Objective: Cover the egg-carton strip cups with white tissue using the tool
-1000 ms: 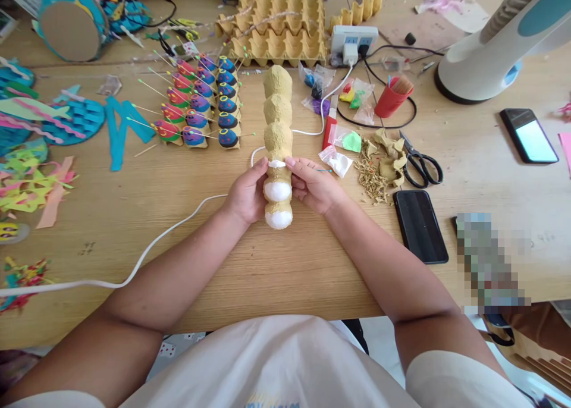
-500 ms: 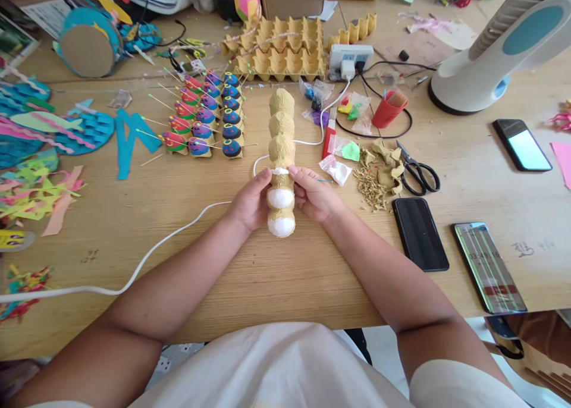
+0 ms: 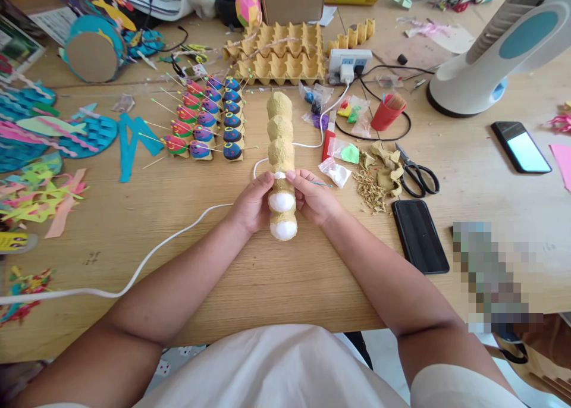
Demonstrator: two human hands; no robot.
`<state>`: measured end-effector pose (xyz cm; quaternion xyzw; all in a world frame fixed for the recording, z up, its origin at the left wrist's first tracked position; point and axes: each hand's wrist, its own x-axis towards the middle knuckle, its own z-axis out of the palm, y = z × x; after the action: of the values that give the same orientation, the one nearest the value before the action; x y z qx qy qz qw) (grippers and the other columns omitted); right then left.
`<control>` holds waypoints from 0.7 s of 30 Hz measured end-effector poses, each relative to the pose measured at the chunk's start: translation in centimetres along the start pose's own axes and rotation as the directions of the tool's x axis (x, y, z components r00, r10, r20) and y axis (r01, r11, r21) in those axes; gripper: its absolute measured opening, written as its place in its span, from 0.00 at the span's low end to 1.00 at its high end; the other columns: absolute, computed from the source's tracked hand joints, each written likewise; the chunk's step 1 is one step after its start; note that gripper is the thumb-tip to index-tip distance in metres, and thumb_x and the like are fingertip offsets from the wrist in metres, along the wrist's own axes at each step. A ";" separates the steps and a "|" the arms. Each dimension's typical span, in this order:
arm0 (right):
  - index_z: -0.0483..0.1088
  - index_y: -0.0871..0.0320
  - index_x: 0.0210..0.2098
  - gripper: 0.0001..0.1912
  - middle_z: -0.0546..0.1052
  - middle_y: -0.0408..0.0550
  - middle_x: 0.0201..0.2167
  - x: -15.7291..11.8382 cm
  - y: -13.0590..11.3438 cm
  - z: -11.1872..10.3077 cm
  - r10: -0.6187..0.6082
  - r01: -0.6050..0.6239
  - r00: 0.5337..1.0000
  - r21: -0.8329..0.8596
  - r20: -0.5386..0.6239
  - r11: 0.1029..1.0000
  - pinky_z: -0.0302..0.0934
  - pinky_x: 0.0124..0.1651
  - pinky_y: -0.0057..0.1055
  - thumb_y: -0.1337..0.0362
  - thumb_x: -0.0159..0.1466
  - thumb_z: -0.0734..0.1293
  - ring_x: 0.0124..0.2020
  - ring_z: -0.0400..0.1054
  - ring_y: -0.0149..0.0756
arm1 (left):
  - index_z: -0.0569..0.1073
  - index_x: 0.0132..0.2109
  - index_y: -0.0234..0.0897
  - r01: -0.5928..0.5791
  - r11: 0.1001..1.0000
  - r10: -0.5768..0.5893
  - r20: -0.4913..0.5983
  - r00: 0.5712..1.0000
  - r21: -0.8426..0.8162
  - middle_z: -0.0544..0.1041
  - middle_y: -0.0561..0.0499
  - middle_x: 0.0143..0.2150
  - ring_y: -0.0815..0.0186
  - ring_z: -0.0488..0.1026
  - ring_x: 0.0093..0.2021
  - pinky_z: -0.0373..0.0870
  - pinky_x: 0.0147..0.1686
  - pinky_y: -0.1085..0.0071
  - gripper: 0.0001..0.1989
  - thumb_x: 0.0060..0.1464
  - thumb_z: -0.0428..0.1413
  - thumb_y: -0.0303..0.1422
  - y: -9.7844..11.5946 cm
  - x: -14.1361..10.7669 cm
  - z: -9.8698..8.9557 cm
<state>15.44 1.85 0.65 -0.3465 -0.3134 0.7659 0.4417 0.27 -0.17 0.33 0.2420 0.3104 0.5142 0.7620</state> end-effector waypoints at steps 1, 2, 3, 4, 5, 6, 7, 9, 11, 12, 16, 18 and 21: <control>0.66 0.52 0.25 0.38 0.60 0.29 0.17 0.0 0.0 0.1 -0.007 0.007 1.000 0.001 -0.008 1.000 0.43 0.24 0.28 0.40 0.44 0.92 0.20 0.46 0.23 | 0.81 0.41 0.39 0.007 1.000 -0.007 -0.002 1.000 -0.009 0.88 0.46 0.36 0.47 0.90 0.52 0.85 0.49 0.58 0.27 0.53 0.78 0.56 0.0 0.0 0.0; 0.66 0.52 0.25 0.38 0.59 0.29 0.17 0.0 0.0 0.2 -0.011 0.011 1.000 0.002 -0.012 1.000 0.44 0.24 0.28 0.39 0.44 0.91 0.20 0.46 0.23 | 0.82 0.41 0.39 0.014 1.000 -0.014 -0.007 1.000 -0.015 0.88 0.46 0.37 0.47 0.90 0.53 0.85 0.50 0.58 0.27 0.54 0.77 0.57 0.0 0.0 0.1; 0.66 0.52 0.25 0.38 0.59 0.30 0.17 0.0 0.0 0.2 -0.014 0.014 1.000 0.002 -0.014 1.000 0.44 0.24 0.28 0.39 0.44 0.91 0.20 0.46 0.23 | 0.82 0.41 0.38 0.016 1.000 -0.016 -0.012 1.000 -0.017 0.88 0.45 0.38 0.47 0.89 0.53 0.85 0.50 0.58 0.28 0.54 0.77 0.58 0.0 -0.1 0.1; 0.66 0.52 0.25 0.38 0.59 0.30 0.17 0.0 0.1 0.2 -0.017 0.017 1.000 0.001 -0.016 1.000 0.45 0.24 0.28 0.38 0.44 0.91 0.20 0.46 0.23 | 0.82 0.41 0.38 0.013 1.000 -0.013 -0.013 1.000 -0.015 0.88 0.45 0.39 0.47 0.89 0.53 0.85 0.51 0.58 0.29 0.53 0.77 0.59 0.0 -0.1 0.1; 0.66 0.52 0.25 0.38 0.59 0.30 0.17 0.0 0.1 0.2 -0.019 0.019 1.000 0.000 -0.018 1.000 0.45 0.24 0.28 0.38 0.44 0.91 0.20 0.46 0.24 | 0.83 0.41 0.38 0.003 1.000 -0.004 -0.011 1.000 -0.009 0.88 0.45 0.39 0.48 0.89 0.53 0.85 0.50 0.58 0.29 0.52 0.77 0.59 0.0 -0.1 0.0; 0.66 0.52 0.25 0.38 0.59 0.30 0.17 0.0 0.2 0.2 -0.021 0.021 1.000 -0.002 -0.020 1.000 0.46 0.25 0.28 0.38 0.44 0.91 0.20 0.46 0.24 | 0.83 0.41 0.38 -0.010 1.000 0.010 -0.009 1.000 -0.001 0.88 0.45 0.38 0.48 0.89 0.52 0.85 0.50 0.59 0.29 0.50 0.78 0.58 0.0 0.0 0.0; 0.66 0.52 0.25 0.38 0.59 0.30 0.17 0.0 0.3 0.1 -0.024 0.024 0.999 -0.003 -0.024 1.000 0.46 0.24 0.28 0.38 0.44 0.91 0.20 0.46 0.24 | 0.83 0.41 0.38 -0.025 1.000 0.025 -0.007 1.000 0.006 0.88 0.46 0.38 0.49 0.89 0.51 0.84 0.49 0.59 0.28 0.49 0.79 0.56 -0.1 0.0 0.0; 0.66 0.52 0.26 0.37 0.59 0.30 0.18 0.1 0.4 -0.1 -0.030 0.030 0.999 -0.006 -0.025 1.000 0.46 0.24 0.28 0.39 0.45 0.91 0.20 0.46 0.24 | 0.82 0.41 0.39 -0.045 0.999 0.045 -0.005 0.999 0.017 0.87 0.48 0.36 0.51 0.89 0.47 0.84 0.47 0.61 0.28 0.48 0.81 0.54 -0.1 0.0 -0.1; 0.68 0.52 0.27 0.36 0.61 0.31 0.19 0.1 0.5 -0.1 -0.031 0.031 0.999 -0.001 -0.015 1.000 0.49 0.25 0.27 0.38 0.46 0.91 0.21 0.49 0.24 | 0.82 0.41 0.39 -0.054 0.998 0.054 -0.003 0.999 0.024 0.87 0.49 0.36 0.54 0.88 0.43 0.83 0.44 0.62 0.28 0.46 0.81 0.55 -0.2 0.0 -0.1; 0.69 0.52 0.28 0.36 0.63 0.31 0.19 0.0 0.4 -0.1 -0.029 0.029 1.000 0.003 -0.009 1.000 0.51 0.26 0.27 0.38 0.46 0.90 0.22 0.51 0.25 | 0.82 0.40 0.39 -0.056 0.998 0.056 -0.002 0.998 0.026 0.87 0.49 0.35 0.55 0.87 0.41 0.82 0.43 0.63 0.29 0.46 0.81 0.55 -0.2 0.0 -0.1; 0.69 0.53 0.28 0.35 0.64 0.31 0.19 -0.2 0.3 0.0 -0.013 0.013 1.000 0.008 -0.013 1.000 0.51 0.27 0.27 0.40 0.45 0.91 0.22 0.52 0.25 | 0.83 0.39 0.38 -0.067 0.998 0.067 -0.003 0.998 0.009 0.86 0.51 0.33 0.62 0.83 0.34 0.80 0.38 0.66 0.28 0.45 0.82 0.54 0.0 -0.1 0.1; 0.67 0.53 0.26 0.36 0.62 0.31 0.18 -0.2 0.3 0.0 -0.014 0.014 0.999 -0.001 -0.029 1.000 0.47 0.26 0.27 0.41 0.45 0.92 0.21 0.50 0.24 | 0.84 0.40 0.38 -0.070 0.998 0.070 0.001 0.998 -0.002 0.86 0.51 0.33 0.64 0.81 0.32 0.79 0.37 0.67 0.28 0.44 0.83 0.54 0.0 -0.2 0.2; 0.68 0.52 0.28 0.35 0.62 0.31 0.19 -0.1 0.3 -0.2 -0.020 0.020 1.000 -0.001 -0.013 1.000 0.47 0.27 0.28 0.40 0.47 0.91 0.22 0.49 0.25 | 0.84 0.41 0.38 -0.056 0.998 0.056 -0.001 0.998 -0.002 0.87 0.50 0.35 0.60 0.84 0.35 0.81 0.41 0.64 0.28 0.46 0.82 0.55 0.0 -0.2 0.2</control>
<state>15.53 1.63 0.30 -0.3483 -0.3142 0.7592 0.4513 0.34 -0.40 0.48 0.2496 0.3032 0.5357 0.7476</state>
